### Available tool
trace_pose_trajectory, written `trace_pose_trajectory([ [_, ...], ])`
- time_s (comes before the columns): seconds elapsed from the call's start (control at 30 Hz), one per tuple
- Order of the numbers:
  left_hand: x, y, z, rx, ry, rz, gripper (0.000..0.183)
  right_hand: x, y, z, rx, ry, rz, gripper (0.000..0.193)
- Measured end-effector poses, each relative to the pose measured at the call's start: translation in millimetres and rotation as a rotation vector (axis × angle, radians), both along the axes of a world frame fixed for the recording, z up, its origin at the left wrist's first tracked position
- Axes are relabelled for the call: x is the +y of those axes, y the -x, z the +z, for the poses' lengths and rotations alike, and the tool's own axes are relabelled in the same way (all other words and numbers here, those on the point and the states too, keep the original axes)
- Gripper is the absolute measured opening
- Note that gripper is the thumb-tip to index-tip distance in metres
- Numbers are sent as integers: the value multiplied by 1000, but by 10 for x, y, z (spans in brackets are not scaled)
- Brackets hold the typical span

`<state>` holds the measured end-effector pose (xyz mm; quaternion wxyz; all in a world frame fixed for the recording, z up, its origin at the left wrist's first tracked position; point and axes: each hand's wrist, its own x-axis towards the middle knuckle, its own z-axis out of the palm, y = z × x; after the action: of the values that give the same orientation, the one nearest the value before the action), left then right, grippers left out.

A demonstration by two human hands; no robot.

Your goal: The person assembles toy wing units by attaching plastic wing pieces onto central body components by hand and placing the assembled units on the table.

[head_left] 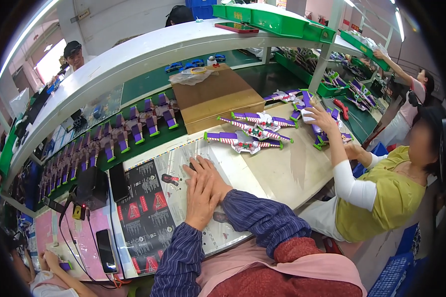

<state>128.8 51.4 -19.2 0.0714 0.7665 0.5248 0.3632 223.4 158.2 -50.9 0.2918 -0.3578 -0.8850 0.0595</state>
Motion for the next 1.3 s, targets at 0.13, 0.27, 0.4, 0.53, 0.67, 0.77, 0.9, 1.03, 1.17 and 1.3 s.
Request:
trace_pose_trajectory([
  [0.13,-16,15,13,2,12,13,59,-22,2,48,2,27,17,56],
  [0.27,-21,2,14,-18,10,17,60,-37,-19,51,19,20,17,57],
  [0.4,20,-39,-47,-18,-12,13,60,1,-81,13,2,12,-8,55],
  [0.53,4,-9,-60,-11,-2,21,59,4,-31,39,-44,26,-16,54],
  [0.67,4,6,-58,-29,-8,11,59,-2,-20,-6,-52,30,-11,55],
  [0.77,7,-10,-48,-20,-1,15,58,9,-43,-30,-38,18,-9,56],
  [0.9,5,-19,-45,-17,-1,19,58,11,-45,-31,-51,20,-16,55],
  [1.03,11,-24,-48,-19,-6,15,58,20,-56,-29,-37,12,-12,55],
  [1.17,-2,12,-51,-20,-29,23,57,8,-29,-23,-5,21,26,54],
  [1.3,6,-15,-70,-25,-31,24,56,-11,-53,25,-9,-10,8,54],
])
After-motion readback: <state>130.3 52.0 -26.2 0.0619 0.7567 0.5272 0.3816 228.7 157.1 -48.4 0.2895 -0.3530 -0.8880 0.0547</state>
